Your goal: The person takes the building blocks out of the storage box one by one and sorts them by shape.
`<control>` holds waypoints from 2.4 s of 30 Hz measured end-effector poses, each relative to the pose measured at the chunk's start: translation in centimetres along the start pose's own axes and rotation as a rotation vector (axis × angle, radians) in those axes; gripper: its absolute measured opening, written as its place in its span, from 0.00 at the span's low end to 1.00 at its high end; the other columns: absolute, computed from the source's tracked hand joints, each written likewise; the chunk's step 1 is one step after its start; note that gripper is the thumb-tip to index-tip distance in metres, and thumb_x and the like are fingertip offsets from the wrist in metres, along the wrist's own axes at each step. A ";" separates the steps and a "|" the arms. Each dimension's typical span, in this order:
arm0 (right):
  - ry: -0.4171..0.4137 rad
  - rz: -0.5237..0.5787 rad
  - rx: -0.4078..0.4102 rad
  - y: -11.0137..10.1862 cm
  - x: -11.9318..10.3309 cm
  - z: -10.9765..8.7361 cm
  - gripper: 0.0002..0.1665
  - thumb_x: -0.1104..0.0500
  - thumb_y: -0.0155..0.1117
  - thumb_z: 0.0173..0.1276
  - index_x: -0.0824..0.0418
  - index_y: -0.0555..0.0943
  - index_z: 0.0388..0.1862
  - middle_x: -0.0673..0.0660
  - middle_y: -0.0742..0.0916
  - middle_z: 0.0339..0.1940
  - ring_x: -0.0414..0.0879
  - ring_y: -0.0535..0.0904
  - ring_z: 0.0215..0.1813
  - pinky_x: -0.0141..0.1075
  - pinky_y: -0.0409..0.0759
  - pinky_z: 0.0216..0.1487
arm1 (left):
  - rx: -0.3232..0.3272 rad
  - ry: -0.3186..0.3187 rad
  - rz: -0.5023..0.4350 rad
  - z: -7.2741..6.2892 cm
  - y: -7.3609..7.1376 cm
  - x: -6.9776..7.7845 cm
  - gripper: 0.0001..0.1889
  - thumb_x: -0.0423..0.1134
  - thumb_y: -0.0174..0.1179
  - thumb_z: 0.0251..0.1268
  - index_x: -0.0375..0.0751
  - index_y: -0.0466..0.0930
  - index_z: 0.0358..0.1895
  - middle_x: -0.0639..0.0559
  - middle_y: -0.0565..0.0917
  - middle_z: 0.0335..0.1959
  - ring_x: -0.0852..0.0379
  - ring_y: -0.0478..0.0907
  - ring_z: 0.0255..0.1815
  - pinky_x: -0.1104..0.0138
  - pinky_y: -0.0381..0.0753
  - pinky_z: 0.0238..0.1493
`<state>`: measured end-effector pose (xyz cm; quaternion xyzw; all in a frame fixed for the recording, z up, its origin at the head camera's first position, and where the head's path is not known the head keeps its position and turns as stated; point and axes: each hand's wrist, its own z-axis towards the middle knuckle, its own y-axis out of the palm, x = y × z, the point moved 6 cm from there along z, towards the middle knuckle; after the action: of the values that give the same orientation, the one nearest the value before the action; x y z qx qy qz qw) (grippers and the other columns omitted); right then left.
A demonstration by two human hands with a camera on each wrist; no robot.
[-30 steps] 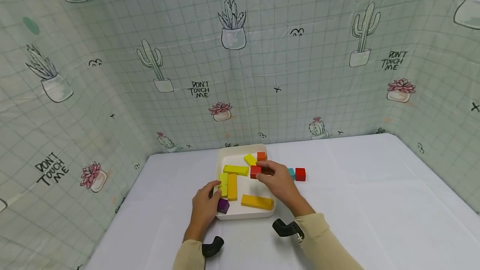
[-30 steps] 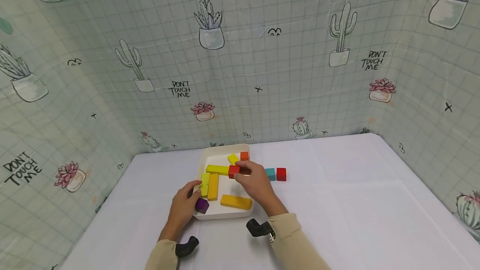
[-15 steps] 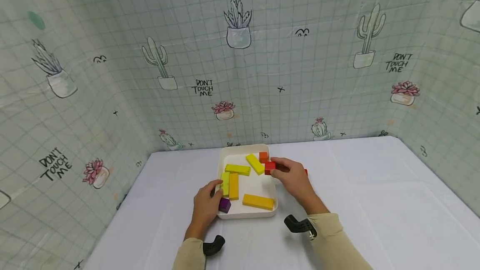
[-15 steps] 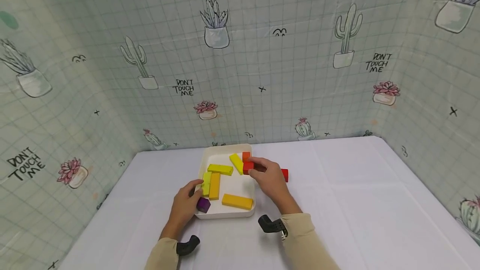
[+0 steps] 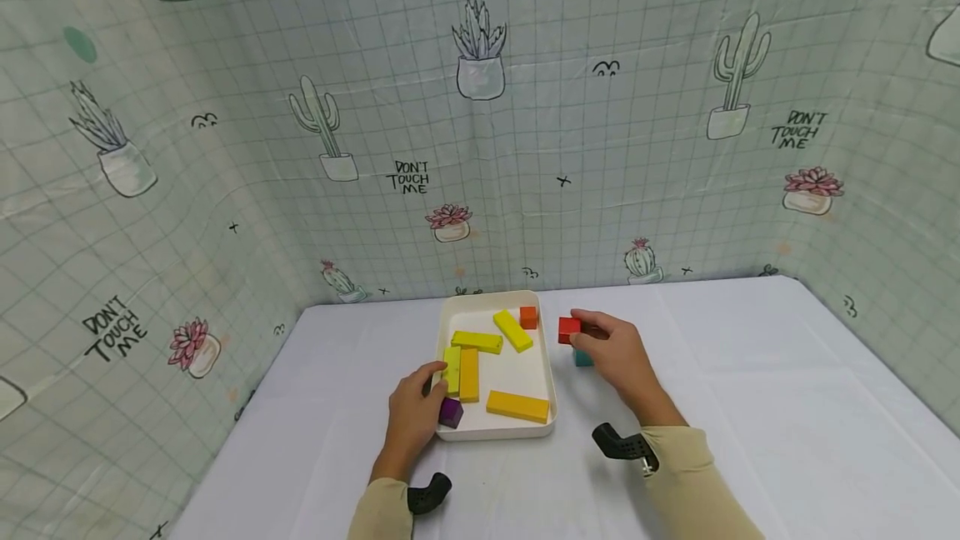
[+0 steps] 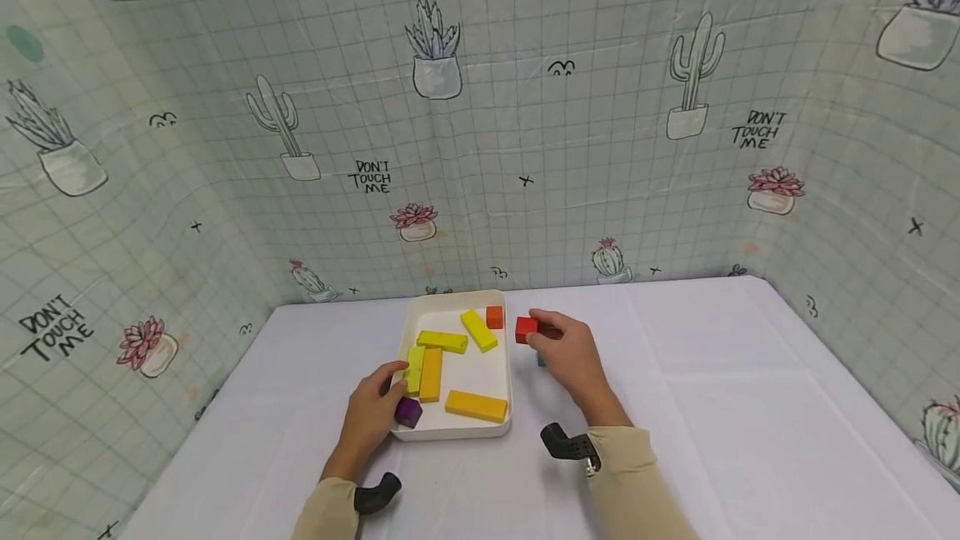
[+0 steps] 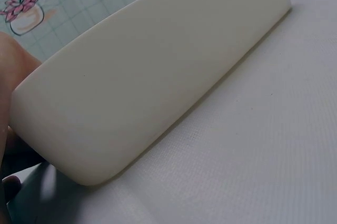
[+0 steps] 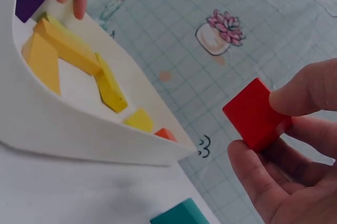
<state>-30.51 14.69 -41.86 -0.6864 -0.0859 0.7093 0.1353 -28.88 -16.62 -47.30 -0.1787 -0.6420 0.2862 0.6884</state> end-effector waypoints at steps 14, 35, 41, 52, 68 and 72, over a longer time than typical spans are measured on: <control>-0.015 -0.022 0.022 -2.9 1.2 0.4 0.28 0.58 0.60 0.71 0.64 0.75 0.68 0.64 0.80 0.63 0.55 0.74 0.61 0.34 0.78 0.56 | 0.011 0.002 -0.007 0.0 -0.1 0.2 0.17 0.39 0.57 0.72 0.48 0.81 0.62 0.42 0.78 0.65 0.40 0.71 0.66 0.41 0.65 0.68; 0.125 -0.041 0.029 -7.0 5.7 1.0 0.29 0.58 0.53 0.75 0.67 0.69 0.73 0.69 0.74 0.68 0.61 0.68 0.68 0.46 0.73 0.66 | 0.014 -0.024 0.003 0.3 0.1 0.0 0.18 0.41 0.57 0.72 0.50 0.81 0.62 0.43 0.77 0.65 0.41 0.70 0.66 0.42 0.64 0.69; 0.144 -0.098 0.010 -7.0 6.6 0.9 0.29 0.58 0.53 0.75 0.67 0.70 0.72 0.69 0.73 0.69 0.62 0.66 0.69 0.50 0.72 0.68 | 0.015 -0.003 0.013 0.0 0.0 -0.1 0.17 0.40 0.57 0.72 0.50 0.81 0.62 0.43 0.78 0.65 0.41 0.71 0.66 0.41 0.65 0.68; 0.147 -0.158 -0.012 -6.3 6.8 0.2 0.29 0.60 0.54 0.74 0.70 0.70 0.71 0.72 0.75 0.67 0.63 0.70 0.65 0.52 0.75 0.65 | 0.022 -0.022 0.003 -0.2 -0.1 0.0 0.18 0.40 0.57 0.72 0.50 0.81 0.62 0.43 0.78 0.65 0.41 0.70 0.67 0.42 0.64 0.69; 0.106 -0.243 -0.018 -6.0 6.8 0.7 0.29 0.59 0.54 0.74 0.71 0.71 0.70 0.72 0.76 0.66 0.64 0.70 0.65 0.56 0.72 0.65 | 0.024 -0.028 0.013 -0.2 0.1 0.0 0.17 0.40 0.57 0.72 0.50 0.81 0.62 0.44 0.78 0.65 0.41 0.71 0.66 0.43 0.65 0.69; 0.090 -0.285 -0.016 -6.1 7.0 0.9 0.29 0.58 0.55 0.74 0.70 0.72 0.70 0.71 0.77 0.65 0.65 0.70 0.65 0.57 0.73 0.64 | 0.025 -0.034 0.005 -0.2 0.1 0.0 0.18 0.41 0.57 0.72 0.50 0.81 0.62 0.44 0.78 0.65 0.42 0.71 0.66 0.43 0.65 0.69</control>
<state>-31.08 22.64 -46.58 -0.6995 -0.1819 0.6506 0.2329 -28.74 -16.52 -47.35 -0.1667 -0.6496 0.2989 0.6788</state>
